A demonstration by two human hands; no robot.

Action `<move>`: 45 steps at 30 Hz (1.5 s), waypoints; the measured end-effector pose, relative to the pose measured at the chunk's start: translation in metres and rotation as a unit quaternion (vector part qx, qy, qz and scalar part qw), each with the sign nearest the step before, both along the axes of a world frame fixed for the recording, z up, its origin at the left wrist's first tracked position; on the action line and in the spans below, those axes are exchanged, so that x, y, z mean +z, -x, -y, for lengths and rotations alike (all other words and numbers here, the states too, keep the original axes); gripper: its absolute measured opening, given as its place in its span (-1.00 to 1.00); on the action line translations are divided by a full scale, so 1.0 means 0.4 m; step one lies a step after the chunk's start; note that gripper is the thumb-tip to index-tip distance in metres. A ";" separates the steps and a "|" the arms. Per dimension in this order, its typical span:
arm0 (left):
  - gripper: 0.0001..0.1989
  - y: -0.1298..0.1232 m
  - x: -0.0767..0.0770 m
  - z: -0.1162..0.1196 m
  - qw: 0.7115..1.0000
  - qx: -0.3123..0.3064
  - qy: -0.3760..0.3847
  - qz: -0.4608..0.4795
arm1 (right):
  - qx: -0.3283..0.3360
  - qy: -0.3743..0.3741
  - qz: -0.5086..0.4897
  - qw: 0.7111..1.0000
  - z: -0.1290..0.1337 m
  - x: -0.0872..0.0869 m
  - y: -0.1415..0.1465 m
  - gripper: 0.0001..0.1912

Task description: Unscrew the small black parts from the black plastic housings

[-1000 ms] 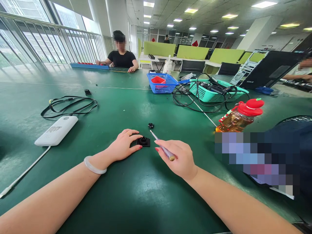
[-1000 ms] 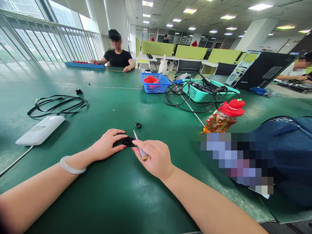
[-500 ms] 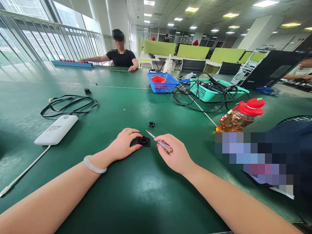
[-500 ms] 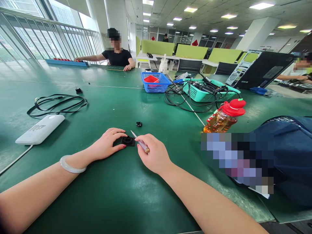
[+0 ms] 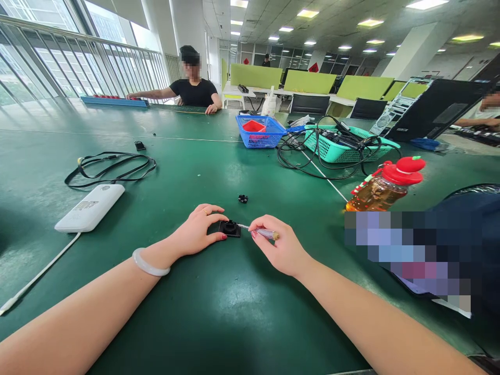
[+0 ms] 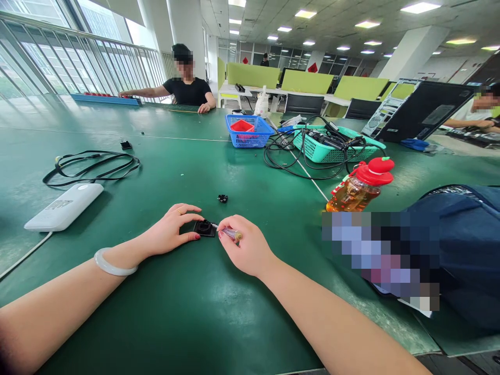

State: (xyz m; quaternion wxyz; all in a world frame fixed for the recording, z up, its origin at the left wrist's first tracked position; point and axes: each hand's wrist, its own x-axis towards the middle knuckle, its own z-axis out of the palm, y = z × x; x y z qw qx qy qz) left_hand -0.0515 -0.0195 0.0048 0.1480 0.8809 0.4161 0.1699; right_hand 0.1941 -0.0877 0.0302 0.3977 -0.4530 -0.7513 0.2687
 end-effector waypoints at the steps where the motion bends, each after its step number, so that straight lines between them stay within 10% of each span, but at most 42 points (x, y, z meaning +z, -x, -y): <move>1: -0.60 0.000 0.001 0.001 1.000 -0.001 0.000 0.000 | 0.000 0.003 -0.003 1.000 0.000 0.001 0.000 -0.90; 10: -0.62 -0.004 0.004 0.004 1.000 0.005 0.010 -0.010 | -0.018 0.185 -0.126 0.974 -0.043 -0.024 -0.016 -0.80; 20: -0.64 -0.003 0.003 0.003 1.000 -0.003 -0.001 0.005 | -0.024 -0.076 0.028 0.996 0.002 0.001 0.005 -0.89; 33: -0.63 -0.002 -0.004 0.000 1.000 0.008 0.002 -0.001 | -0.008 -0.024 0.026 0.999 0.006 0.002 0.007 -0.81; 45: -0.62 -0.004 0.000 0.006 1.000 0.014 -0.026 0.002 | 0.035 -0.223 0.112 0.968 0.012 -0.011 0.020 -0.90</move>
